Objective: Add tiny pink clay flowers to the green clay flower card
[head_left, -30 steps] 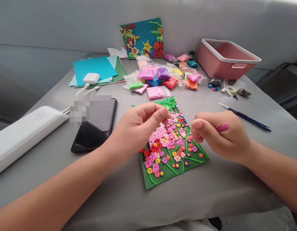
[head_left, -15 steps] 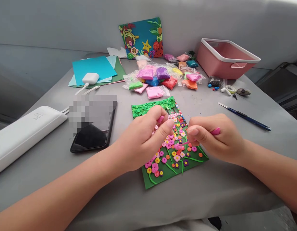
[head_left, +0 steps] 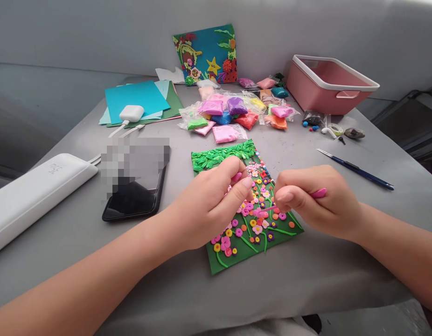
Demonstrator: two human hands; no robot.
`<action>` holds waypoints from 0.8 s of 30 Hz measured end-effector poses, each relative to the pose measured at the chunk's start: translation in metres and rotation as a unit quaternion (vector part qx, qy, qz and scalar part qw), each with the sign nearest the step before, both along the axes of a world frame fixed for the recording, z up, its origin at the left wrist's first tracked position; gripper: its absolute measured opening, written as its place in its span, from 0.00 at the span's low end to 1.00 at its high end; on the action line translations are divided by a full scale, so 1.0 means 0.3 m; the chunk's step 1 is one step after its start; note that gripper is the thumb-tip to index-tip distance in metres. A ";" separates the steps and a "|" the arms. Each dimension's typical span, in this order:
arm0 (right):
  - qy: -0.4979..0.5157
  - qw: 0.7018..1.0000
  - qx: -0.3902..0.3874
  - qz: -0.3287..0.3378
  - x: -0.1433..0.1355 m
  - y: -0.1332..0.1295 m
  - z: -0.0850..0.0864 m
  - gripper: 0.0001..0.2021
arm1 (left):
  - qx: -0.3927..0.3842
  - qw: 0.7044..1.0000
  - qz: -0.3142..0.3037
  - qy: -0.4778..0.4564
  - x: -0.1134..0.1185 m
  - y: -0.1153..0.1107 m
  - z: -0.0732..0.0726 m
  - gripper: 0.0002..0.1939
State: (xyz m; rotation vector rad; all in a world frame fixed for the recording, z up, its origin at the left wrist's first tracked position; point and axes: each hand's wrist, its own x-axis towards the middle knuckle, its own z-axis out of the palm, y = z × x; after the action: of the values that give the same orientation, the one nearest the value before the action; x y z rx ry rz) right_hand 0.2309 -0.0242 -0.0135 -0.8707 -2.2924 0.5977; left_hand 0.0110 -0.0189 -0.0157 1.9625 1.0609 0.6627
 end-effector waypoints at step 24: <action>-0.121 0.977 -0.143 0.102 0.127 0.084 0.153 0.09 | 0.150 0.956 -0.218 0.129 -0.036 0.023 -0.107 0.36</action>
State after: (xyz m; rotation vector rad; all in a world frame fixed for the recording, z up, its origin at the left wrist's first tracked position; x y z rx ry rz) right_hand 0.2689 0.0011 0.0326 -0.8854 -2.5773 0.9803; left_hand 0.0001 -0.0119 -0.0479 2.4965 0.6578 0.3413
